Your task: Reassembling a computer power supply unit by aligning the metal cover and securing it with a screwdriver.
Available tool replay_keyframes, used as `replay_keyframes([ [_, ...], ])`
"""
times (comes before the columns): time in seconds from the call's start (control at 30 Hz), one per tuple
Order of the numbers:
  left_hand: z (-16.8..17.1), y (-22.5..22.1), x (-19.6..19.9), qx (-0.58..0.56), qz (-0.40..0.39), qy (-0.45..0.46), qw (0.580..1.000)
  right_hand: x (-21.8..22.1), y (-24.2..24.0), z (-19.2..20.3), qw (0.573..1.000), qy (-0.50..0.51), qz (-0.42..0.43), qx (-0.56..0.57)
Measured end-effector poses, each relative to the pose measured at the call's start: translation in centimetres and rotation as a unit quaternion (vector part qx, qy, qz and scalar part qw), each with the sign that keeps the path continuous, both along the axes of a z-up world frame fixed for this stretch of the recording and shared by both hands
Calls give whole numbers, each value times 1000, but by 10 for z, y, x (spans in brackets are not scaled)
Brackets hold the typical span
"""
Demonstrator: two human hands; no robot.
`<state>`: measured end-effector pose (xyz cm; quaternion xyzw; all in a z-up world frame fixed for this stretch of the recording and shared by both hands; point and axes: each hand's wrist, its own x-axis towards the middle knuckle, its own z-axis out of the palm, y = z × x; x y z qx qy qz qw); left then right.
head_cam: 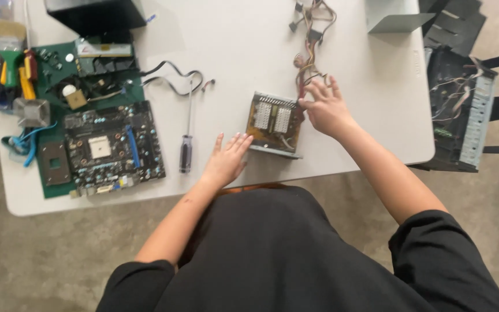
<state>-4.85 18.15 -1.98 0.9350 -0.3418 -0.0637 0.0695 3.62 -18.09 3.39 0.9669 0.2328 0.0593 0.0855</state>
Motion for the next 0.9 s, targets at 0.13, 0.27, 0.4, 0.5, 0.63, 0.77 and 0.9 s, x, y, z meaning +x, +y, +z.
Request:
replay_keyframes([
  [0.13,3,7,-17,-76,60,-8,995,-5,20,-16,990,92,-100,34],
  [0.27,14,47,-9,-129,101,-75,984,-6,32,-51,959,141,-233,83],
  [0.4,25,102,5,-136,143,-113,974,-11,45,-53,933,128,-302,149],
  [0.5,36,127,0,-158,152,-102,970,-13,58,-16,901,166,-341,209],
  [0.63,25,122,-6,-151,108,-86,979,-19,58,-5,869,161,-411,221],
  [0.77,24,91,20,-157,21,-69,985,-23,56,-5,806,172,-450,343],
  [0.9,37,32,79,-179,-43,-74,980,-26,45,-47,803,104,-430,400],
])
